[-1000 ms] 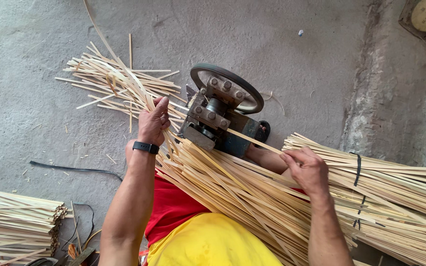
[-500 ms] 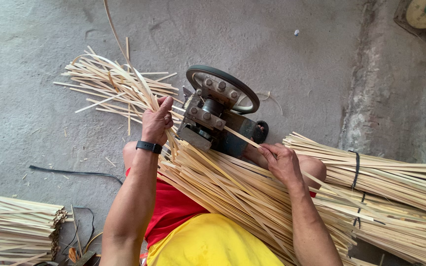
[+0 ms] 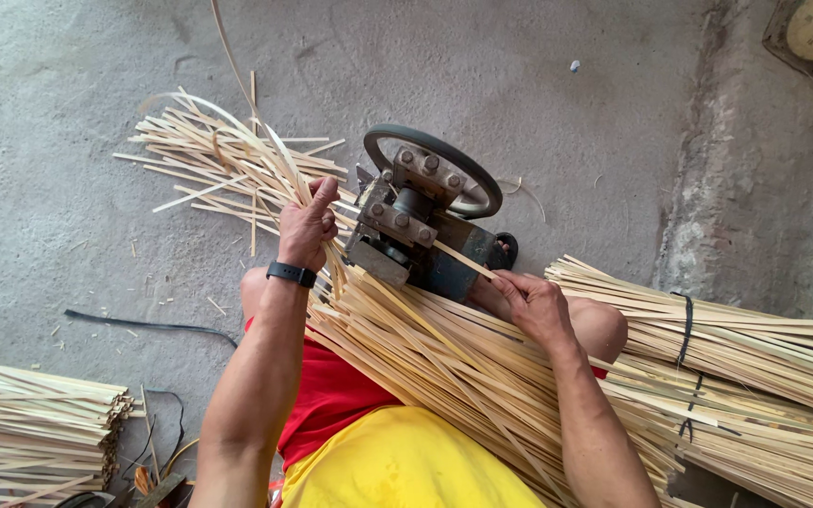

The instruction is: The person sits on the floor and uses a bench grinder to split long bamboo strips into thinner slivers. They feed each strip through the rotating wheel, collecting the resulting thin pieces in a growing pile to the left.

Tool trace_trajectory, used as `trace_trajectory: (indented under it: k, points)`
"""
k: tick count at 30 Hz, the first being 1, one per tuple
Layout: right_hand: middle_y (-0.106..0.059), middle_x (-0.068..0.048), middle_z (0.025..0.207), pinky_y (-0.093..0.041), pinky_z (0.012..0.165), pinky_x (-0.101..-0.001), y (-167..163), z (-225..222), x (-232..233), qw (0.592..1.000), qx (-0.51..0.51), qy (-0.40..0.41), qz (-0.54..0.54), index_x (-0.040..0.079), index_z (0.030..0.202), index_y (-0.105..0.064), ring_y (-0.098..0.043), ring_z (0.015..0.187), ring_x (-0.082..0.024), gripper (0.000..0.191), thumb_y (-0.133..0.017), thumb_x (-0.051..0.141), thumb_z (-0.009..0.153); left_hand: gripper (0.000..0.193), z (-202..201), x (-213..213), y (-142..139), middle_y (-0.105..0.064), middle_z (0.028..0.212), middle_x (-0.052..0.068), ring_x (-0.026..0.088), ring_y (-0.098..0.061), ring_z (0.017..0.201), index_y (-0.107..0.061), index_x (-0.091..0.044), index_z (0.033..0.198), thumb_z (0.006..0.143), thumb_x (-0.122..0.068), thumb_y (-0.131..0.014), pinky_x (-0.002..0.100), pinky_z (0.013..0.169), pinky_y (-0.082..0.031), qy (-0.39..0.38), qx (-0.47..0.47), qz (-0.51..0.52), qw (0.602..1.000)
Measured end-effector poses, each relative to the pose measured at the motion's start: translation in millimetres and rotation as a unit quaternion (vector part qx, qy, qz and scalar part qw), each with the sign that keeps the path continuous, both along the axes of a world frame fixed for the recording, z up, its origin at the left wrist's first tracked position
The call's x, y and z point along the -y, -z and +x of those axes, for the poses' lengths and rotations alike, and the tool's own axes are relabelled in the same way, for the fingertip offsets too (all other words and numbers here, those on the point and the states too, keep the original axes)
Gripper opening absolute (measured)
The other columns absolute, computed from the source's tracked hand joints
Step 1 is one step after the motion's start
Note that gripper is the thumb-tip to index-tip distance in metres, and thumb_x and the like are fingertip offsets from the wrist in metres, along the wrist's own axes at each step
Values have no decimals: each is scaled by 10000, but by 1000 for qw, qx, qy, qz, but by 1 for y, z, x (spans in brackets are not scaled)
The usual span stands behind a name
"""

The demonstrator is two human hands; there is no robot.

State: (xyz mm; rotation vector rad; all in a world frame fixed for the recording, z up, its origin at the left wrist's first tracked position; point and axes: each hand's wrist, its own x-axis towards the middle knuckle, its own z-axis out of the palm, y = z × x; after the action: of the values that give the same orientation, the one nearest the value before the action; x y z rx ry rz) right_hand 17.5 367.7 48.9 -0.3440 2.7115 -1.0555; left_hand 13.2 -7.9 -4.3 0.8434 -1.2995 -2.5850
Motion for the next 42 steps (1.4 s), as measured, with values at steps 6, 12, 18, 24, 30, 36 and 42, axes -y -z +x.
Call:
trace_trajectory:
  k: [6, 12, 18, 24, 30, 36, 42]
  points:
    - [-727, -103, 946, -563, 727, -365, 5, 9, -9, 983, 171, -21, 59, 174, 1277, -710, -708, 814, -249, 401, -727, 330, 908, 349, 0, 1, 1, -635, 890, 21, 22, -438, 508, -665, -46, 1117, 902, -278, -813, 193, 408, -345, 1, -5, 6, 1000]
    - [-767, -40, 978, -605, 746, -322, 18, 28, -32, 990, -50, -135, -6, 82, 998, -771, -734, 860, -175, 177, -763, 224, 893, 318, 2, 2, 2, -638, 863, 8, 19, -414, 480, -665, -72, 1111, 899, -265, -802, 193, 399, -322, 3, -7, 25, 1000]
    - [-771, 44, 787, -515, 446, -246, -12, 21, -71, 986, -145, -64, 55, 166, 990, -834, -633, 509, -62, 147, -791, 261, 886, 308, 3, 7, 1, -630, 855, 19, 24, -413, 482, -656, -71, 1114, 917, -260, -799, 193, 410, -331, -7, -1, 20, 1000]
    - [-724, -33, 757, -512, 454, -262, -11, 11, -23, 979, -141, -3, 147, 168, 1035, -836, -618, 555, -118, 177, -803, 272, 895, 315, 1, -1, 5, -636, 860, 20, 20, -420, 486, -660, -67, 1130, 914, -255, -790, 190, 404, -326, 2, 0, 24, 1000]
    - [-742, -109, 824, -540, 611, -363, 23, -3, 17, 995, -94, -24, 38, 106, 1128, -819, -686, 715, -225, 245, -749, 265, 955, 297, 7, 2, 2, -621, 844, 9, 20, -417, 482, -665, -58, 1111, 919, -246, -791, 190, 395, -320, 4, -10, 18, 1000]
    - [-822, -90, 885, -573, 690, -339, 33, -5, -3, 991, 123, 38, -49, 101, 1196, -775, -749, 752, -219, 296, -736, 294, 975, 299, 15, 10, -3, -625, 837, -8, 14, -434, 503, -663, -56, 1122, 921, -230, -800, 183, 419, -343, -8, 2, 6, 1000]
    - [-783, -70, 973, -588, 713, -332, 43, 18, -21, 987, 104, -118, 27, 82, 1092, -800, -734, 792, -180, 306, -778, 303, 881, 320, 12, 1, 1, -621, 839, -8, 12, -428, 502, -657, -56, 1148, 913, -219, -802, 181, 412, -334, 3, -4, 17, 1000]
